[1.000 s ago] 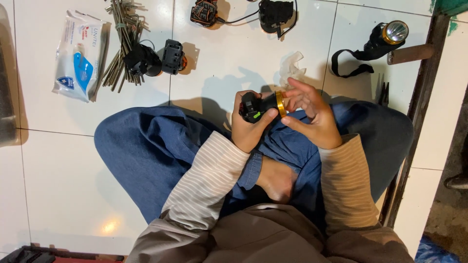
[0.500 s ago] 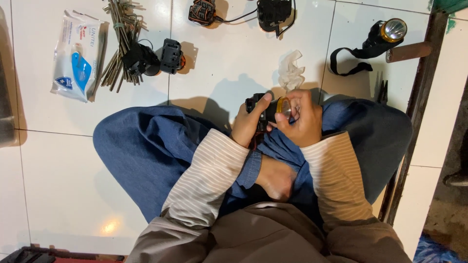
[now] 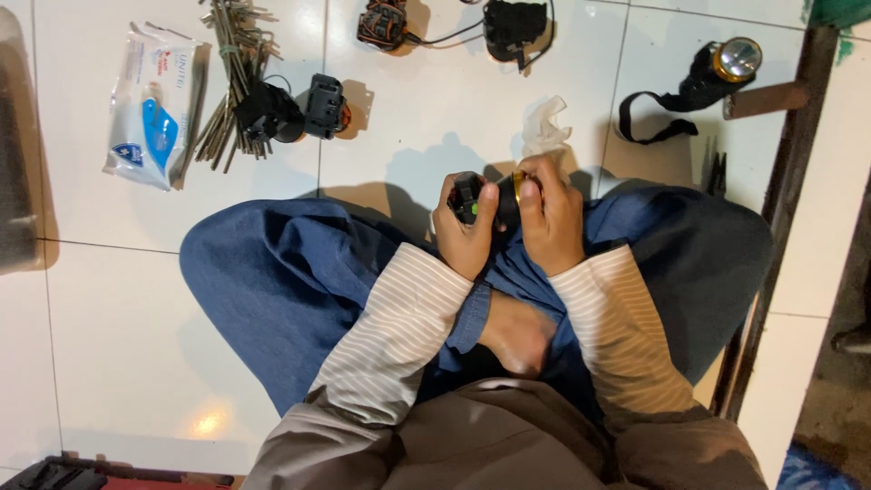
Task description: The person sits on the floor and cleans a headlamp using a white cloth. They wipe the lens and body, then attach a gold ring to the front. Finally, they connect a black cable to the back of the headlamp.
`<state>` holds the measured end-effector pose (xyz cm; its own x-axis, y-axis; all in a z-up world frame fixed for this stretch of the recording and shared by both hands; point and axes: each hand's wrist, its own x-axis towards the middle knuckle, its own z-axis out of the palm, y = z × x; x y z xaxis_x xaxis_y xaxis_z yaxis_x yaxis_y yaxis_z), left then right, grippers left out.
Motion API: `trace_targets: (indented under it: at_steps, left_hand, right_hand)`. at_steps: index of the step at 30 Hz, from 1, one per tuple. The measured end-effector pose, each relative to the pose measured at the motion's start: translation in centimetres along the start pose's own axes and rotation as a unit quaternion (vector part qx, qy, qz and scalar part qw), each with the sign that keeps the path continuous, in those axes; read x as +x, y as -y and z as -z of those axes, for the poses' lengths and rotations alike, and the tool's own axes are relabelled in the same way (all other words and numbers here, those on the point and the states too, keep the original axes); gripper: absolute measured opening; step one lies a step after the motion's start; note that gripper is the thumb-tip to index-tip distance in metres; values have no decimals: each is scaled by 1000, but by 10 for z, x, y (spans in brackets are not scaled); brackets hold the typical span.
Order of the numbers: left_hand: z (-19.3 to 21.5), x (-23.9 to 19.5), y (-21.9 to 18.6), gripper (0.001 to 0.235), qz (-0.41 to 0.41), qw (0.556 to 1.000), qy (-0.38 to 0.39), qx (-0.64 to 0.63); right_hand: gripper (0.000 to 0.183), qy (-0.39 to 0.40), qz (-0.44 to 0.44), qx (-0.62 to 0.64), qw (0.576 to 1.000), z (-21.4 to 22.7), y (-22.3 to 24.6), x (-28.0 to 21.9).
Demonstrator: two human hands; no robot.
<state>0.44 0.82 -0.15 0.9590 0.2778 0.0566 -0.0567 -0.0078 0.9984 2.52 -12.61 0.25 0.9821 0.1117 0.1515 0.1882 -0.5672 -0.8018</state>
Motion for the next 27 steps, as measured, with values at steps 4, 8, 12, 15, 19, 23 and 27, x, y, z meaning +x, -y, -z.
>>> trace_targets:
  at_steps: [4, 8, 12, 15, 19, 23, 27]
  left_hand:
    - [-11, 20, 35, 37, 242, 954, -69, -164]
    - [-9, 38, 9, 62, 451, 824, -134, -315]
    - [-6, 30, 10, 68, 437, 839, -32, -323]
    - [-10, 33, 8, 70, 479, 836, -29, -266]
    - [-12, 32, 12, 69, 482, 832, -26, -273]
    - [-12, 32, 14, 70, 483, 831, -23, -274]
    - [-13, 32, 13, 66, 480, 831, -27, -279]
  right_hand:
    - [38, 57, 33, -97, 993, 4, 11, 62]
    - [28, 48, 138, -246, 958, -13, -23, 133]
    - [61, 153, 53, -320, 933, -24, -58, 174]
    - [50, 90, 96, -340, 931, -30, -71, 178]
    - [54, -12, 182, -419, 889, -42, -101, 176]
    - [55, -7, 158, -416, 895, -44, -96, 175]
    - [51, 8, 156, -403, 902, -36, -89, 173]
